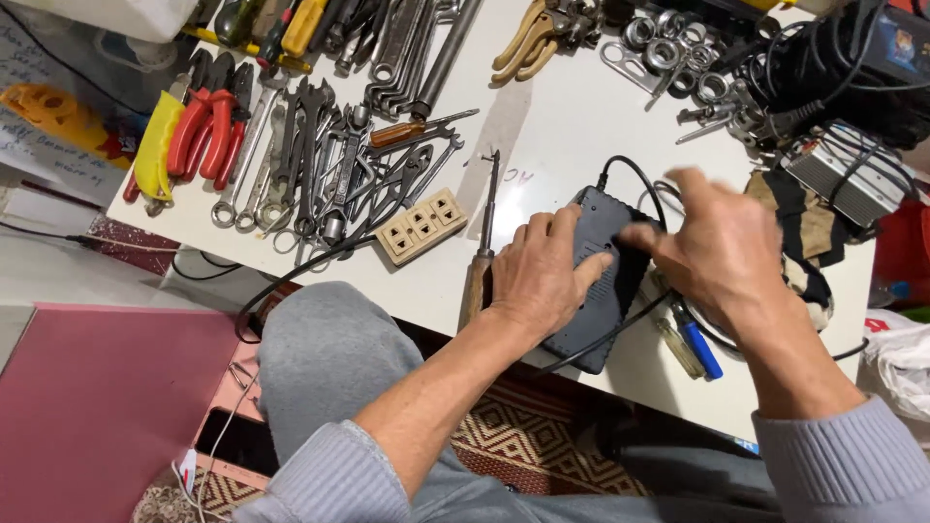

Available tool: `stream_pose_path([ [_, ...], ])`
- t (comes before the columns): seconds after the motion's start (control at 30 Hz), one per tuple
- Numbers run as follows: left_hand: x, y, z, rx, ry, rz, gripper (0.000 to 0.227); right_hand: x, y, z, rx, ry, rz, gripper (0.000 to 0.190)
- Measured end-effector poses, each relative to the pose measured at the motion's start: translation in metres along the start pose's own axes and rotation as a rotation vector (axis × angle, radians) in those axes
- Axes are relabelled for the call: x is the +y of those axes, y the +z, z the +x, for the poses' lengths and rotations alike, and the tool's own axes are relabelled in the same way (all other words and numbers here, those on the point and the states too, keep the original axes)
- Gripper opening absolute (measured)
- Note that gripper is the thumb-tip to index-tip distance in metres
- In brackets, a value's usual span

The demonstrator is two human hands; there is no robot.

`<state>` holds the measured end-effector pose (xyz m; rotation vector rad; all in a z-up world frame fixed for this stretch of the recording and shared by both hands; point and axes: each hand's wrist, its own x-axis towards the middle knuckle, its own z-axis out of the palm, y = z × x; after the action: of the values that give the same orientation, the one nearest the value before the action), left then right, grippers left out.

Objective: The person assembles a black electronic device by aligning and snapping the casing halves together. They rotate the device to check the fit and press along the edges to secure the closure.

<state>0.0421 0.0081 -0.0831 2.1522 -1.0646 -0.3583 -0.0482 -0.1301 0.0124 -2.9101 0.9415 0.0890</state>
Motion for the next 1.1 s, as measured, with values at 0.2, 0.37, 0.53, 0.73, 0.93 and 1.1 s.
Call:
stream_pose_path([
  [0.2, -0.003, -0.003, 0.001, 0.010, -0.040, -0.035, 0.055, -0.034, 0.008, 0.032, 0.253, -0.450, 0.162, 0.025],
  [0.37, 0.006, -0.032, -0.005, -0.081, -0.071, -0.150, 0.059, -0.058, 0.043, 0.084, 0.064, -0.365, 0.227, 0.013],
  [0.53, 0.003, -0.031, -0.003, -0.105, -0.115, -0.209, 0.059, -0.087, 0.061, 0.125, -0.067, -0.308, 0.086, 0.010],
  [0.73, 0.001, -0.023, -0.001, -0.029, -0.087, -0.219, 0.061, -0.104, 0.070, 0.149, -0.053, -0.285, 0.055, 0.006],
  [0.93, -0.003, -0.024, 0.000, -0.148, -0.101, -0.291, 0.063, -0.114, 0.075, 0.159, -0.234, -0.176, 0.129, 0.013],
  [1.1, 0.001, -0.034, -0.001, -0.109, -0.100, -0.294, 0.059, -0.115, 0.084, 0.171, -0.255, -0.237, -0.066, 0.012],
])
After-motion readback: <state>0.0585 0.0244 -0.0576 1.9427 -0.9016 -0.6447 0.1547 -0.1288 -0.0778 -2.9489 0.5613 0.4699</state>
